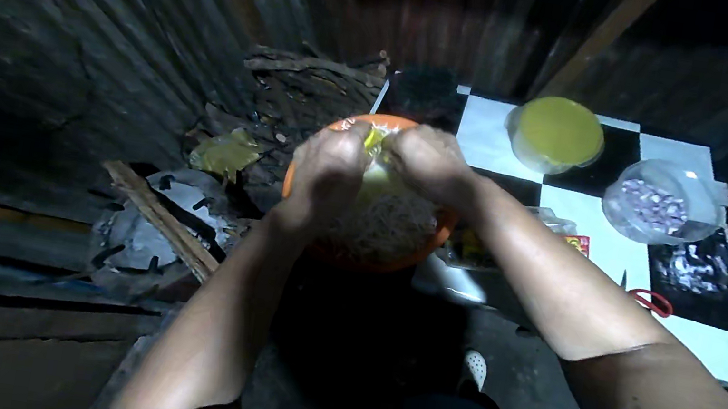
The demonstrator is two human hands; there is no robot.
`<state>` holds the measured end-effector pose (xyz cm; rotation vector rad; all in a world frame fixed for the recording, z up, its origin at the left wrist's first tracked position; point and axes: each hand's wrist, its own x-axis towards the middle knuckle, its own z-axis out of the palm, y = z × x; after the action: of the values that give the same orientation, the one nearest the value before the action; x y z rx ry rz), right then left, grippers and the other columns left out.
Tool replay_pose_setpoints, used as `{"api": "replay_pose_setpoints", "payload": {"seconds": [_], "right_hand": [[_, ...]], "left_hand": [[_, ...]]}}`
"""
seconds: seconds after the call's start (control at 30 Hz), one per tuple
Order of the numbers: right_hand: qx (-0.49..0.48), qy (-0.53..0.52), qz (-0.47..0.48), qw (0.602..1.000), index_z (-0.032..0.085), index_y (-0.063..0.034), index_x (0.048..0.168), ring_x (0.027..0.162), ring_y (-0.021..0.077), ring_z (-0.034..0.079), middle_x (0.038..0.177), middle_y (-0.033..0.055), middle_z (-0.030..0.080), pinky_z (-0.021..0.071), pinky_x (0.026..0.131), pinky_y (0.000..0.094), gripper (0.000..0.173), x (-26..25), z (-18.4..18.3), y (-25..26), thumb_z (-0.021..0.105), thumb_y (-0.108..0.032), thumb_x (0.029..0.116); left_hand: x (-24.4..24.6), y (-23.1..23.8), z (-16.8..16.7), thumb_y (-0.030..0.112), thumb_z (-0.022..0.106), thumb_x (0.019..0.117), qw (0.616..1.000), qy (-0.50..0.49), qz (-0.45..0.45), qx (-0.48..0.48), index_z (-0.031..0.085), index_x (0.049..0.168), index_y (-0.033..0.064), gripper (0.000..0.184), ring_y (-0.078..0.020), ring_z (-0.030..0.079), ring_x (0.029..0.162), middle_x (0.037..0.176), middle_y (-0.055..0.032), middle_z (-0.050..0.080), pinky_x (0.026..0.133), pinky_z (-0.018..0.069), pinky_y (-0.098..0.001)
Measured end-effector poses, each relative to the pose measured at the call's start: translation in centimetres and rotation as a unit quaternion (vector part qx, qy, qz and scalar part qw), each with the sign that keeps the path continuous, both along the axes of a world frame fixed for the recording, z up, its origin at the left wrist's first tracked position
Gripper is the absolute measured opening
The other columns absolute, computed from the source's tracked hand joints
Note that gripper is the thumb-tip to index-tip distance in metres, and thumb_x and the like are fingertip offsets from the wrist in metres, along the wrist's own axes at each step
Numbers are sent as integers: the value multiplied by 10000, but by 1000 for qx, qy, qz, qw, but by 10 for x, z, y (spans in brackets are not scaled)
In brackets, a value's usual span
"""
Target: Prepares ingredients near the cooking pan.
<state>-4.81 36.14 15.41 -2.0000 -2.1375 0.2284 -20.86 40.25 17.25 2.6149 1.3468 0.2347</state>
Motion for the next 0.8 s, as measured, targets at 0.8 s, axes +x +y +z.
{"api": "replay_pose_setpoints", "payload": {"seconds": [0.8], "right_hand": [[109, 235, -78, 963, 719, 5, 1104, 834, 218, 692, 920, 122, 716, 585, 812, 430, 176, 77, -38, -154, 669, -65, 951]], "left_hand": [[66, -118, -99, 227, 611, 1033, 934, -280, -103, -196, 634, 1209, 24, 270, -303, 682, 877, 1013, -185, 689, 782, 565, -529]]}}
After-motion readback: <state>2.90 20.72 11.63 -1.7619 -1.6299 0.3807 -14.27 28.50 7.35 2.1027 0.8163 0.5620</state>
